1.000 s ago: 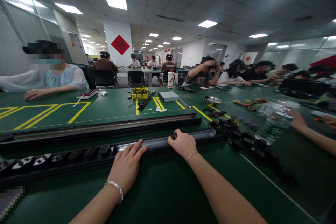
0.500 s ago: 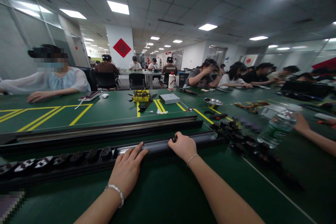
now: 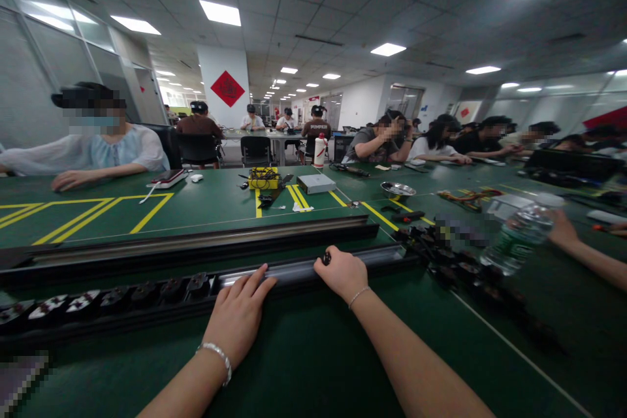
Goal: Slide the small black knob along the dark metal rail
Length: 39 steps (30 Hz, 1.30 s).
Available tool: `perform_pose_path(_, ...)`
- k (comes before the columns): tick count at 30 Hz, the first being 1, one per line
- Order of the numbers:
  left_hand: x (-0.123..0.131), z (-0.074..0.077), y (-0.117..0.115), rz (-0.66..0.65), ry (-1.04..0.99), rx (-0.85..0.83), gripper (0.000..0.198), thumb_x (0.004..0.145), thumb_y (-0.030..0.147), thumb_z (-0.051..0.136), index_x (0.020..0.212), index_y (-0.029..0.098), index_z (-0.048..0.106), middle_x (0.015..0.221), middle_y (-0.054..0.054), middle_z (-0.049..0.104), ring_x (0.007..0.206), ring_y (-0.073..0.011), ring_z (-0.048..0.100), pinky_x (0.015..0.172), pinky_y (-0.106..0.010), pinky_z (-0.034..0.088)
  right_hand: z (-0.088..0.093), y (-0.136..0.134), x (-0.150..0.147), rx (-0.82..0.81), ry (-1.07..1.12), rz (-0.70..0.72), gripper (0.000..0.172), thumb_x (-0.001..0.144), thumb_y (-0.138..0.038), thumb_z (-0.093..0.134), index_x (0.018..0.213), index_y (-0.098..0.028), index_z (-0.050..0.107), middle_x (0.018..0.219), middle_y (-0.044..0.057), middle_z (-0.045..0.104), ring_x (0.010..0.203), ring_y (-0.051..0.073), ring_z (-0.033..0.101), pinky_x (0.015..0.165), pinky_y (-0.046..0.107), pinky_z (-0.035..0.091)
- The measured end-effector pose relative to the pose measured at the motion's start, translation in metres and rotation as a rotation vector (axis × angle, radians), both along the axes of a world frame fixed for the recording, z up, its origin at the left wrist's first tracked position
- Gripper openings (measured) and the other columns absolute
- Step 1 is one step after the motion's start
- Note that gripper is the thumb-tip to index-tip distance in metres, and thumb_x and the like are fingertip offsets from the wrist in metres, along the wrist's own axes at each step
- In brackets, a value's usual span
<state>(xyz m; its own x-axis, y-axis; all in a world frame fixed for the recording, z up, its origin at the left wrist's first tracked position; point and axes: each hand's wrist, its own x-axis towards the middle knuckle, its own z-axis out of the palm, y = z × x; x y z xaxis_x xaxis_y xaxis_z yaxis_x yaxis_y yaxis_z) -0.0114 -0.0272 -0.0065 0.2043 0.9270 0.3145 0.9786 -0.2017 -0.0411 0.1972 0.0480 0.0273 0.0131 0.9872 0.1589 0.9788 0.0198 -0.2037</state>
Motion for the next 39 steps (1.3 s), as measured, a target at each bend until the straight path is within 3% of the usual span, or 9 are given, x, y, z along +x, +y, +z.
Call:
perform_pose_path(22,-0.0001,-0.0009,0.0004,-0.001,0.001,0.025,0.052,0.078,0.010,0.036,0.121,0.038,0.043,0.138,0.006,0.037,0.114,-0.0196,0.044,0.086,-0.038,0.037,-0.0001,0.0015,0.0071,0.003,0.039,0.030,0.035,0.076,-0.049,0.039,0.089,-0.028,0.063,0.077,0.004,0.066,0.075,0.022,0.060,0.061,0.029,0.037)
perform_pose_path(32,0.0000,-0.0002,0.0012,-0.010,0.001,0.022,0.051,0.078,0.011,0.036,0.121,0.036,0.043,0.138,0.005,0.037,0.113,-0.0200,0.045,0.086,-0.038,0.037,-0.0027,0.0019,0.0063,0.080,0.004,0.029,0.034,0.074,-0.047,0.040,0.089,-0.029,0.064,0.076,0.005,0.065,0.080,0.023,0.056,0.063,0.029,0.037)
perform_pose_path(39,-0.0004,-0.0010,0.0002,-0.010,-0.001,0.017,0.052,0.077,0.010,0.036,0.122,0.036,0.042,0.139,0.006,0.037,0.114,-0.0200,0.044,0.087,-0.038,0.037,0.0012,0.0026,0.0070,0.014,0.060,0.011,0.032,0.074,-0.045,0.042,0.091,-0.029,0.064,0.078,0.003,0.066,0.079,0.021,0.059,0.063,0.027,0.037)
